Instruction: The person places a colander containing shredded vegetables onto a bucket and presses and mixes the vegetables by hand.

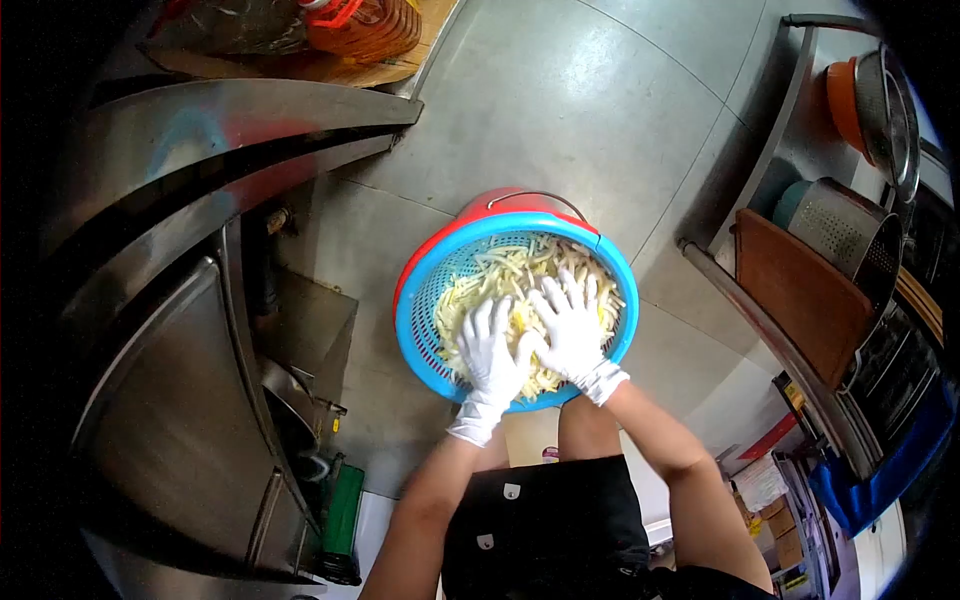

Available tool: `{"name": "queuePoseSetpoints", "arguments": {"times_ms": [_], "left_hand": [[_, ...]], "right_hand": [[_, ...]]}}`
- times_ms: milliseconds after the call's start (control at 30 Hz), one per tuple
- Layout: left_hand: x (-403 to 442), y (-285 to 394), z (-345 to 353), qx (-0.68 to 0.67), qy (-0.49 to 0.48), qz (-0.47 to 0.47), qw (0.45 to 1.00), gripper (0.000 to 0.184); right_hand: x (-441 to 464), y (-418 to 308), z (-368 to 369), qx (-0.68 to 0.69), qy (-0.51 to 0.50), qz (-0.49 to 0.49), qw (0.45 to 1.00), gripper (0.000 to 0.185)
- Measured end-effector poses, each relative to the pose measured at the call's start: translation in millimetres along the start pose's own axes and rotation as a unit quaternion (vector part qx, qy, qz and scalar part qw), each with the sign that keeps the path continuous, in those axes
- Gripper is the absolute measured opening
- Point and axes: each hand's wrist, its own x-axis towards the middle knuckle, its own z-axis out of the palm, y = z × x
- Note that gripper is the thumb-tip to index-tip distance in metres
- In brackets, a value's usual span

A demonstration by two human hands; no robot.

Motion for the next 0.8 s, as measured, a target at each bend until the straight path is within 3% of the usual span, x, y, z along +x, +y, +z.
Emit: {"name": "queuePoseSetpoints", "arguments": {"times_ms": [300, 800], "left_hand": [[22.8, -24.0, 29.3, 0.012, 0.079, -0.002, 0.997, 0.035], [57.5, -43.4, 35.0, 0.009, 0.082, -0.005, 0.997, 0.027]], "right_hand": [[13.7, 3.7, 32.7, 0.018, 0.099, 0.007, 0.995, 0.047], [52.1, 7.7, 43.3, 0.041, 0.100, 0.015, 0.994, 0.037]]}}
